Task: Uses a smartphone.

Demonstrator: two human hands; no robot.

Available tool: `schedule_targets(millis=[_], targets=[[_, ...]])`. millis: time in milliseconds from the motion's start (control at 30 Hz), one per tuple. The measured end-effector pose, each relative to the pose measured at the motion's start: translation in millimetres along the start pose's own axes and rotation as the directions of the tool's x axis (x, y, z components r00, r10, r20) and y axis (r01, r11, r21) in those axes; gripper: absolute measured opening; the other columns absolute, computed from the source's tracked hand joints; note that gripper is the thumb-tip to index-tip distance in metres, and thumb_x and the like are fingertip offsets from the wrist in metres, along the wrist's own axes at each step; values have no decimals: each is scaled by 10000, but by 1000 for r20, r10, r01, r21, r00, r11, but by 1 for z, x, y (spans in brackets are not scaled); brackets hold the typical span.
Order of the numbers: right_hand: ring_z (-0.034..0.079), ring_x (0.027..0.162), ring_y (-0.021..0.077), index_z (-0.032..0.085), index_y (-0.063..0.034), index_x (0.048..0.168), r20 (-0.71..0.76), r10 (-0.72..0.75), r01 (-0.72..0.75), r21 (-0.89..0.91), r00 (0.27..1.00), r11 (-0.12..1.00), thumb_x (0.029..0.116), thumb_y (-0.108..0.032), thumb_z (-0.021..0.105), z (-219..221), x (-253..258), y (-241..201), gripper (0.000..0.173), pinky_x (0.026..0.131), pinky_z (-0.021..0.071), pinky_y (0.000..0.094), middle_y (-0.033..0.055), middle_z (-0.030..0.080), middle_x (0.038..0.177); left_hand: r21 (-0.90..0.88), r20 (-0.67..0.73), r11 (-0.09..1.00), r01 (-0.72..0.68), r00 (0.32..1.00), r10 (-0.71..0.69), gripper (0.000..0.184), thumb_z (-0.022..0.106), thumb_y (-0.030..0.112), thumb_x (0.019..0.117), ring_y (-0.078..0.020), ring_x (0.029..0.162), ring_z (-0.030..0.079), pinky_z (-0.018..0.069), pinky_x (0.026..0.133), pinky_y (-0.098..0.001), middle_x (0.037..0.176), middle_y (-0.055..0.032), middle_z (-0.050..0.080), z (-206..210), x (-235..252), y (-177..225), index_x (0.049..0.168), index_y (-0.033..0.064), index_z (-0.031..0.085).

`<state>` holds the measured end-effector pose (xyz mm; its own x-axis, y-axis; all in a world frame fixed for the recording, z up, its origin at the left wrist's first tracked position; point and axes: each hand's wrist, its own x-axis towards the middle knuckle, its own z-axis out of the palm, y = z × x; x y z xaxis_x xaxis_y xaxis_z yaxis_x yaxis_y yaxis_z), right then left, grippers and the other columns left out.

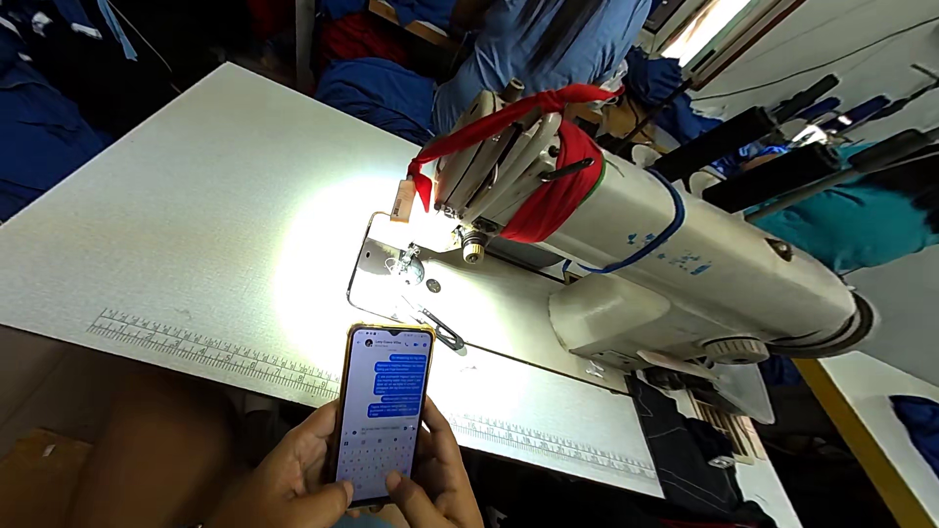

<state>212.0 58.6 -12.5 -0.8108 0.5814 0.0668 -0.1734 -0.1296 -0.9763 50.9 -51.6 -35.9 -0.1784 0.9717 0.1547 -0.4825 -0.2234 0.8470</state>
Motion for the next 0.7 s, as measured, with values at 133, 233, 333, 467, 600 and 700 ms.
schedule_targets(millis=[133,233,333,467,600,700], targets=[[677,1126,184,93,84,1546,23,-5,3,76,1000,997,959,71,454,-3,0,2,689,831,628,371,127,583,1369,-13,17,1000,-4,1000,4,642,534,-103,889,-210,1151,677,628,862,-364,1361,-76,622,0,0,1,1479,112,400],[675,1133,180,96,90,1540,15,-7,6,76,1000,997,946,82,458,-2,-1,2,696,833,626,366,131,578,1376,-9,23,1000,-8,1000,8,642,536,-98,882,-210,1160,671,624,870,-367,1364,-83,616,-1,-1,0,1475,109,399],[669,1142,178,98,83,1542,27,-16,14,86,999,996,945,77,458,-3,-1,3,697,848,621,369,124,574,1384,-17,24,1000,-14,1000,14,649,538,-101,882,-215,1170,667,624,869,-366,1371,-85,613,-1,-1,-1,1480,108,399],[666,1151,183,99,74,1545,41,-18,14,90,999,996,948,74,450,-3,-1,4,693,851,620,375,120,579,1381,-8,20,1000,-9,1000,9,646,538,-100,885,-206,1168,669,626,860,-355,1371,-74,616,-1,-1,0,1476,122,402],[665,1153,176,108,67,1548,45,-28,23,96,999,995,966,55,454,-4,-1,4,677,855,617,368,113,584,1382,47,-45,999,-13,999,15,576,501,-105,917,-191,1099,697,633,827,-342,1319,-74,650,3,-1,0,1453,93,424],[676,1128,168,117,80,1541,16,-19,18,65,1000,998,978,58,435,-3,-2,4,647,829,626,359,110,594,1360,57,-56,998,-2,998,5,559,501,-101,926,-176,1085,701,632,828,-334,1306,-65,658,5,-2,1,1448,86,430]])
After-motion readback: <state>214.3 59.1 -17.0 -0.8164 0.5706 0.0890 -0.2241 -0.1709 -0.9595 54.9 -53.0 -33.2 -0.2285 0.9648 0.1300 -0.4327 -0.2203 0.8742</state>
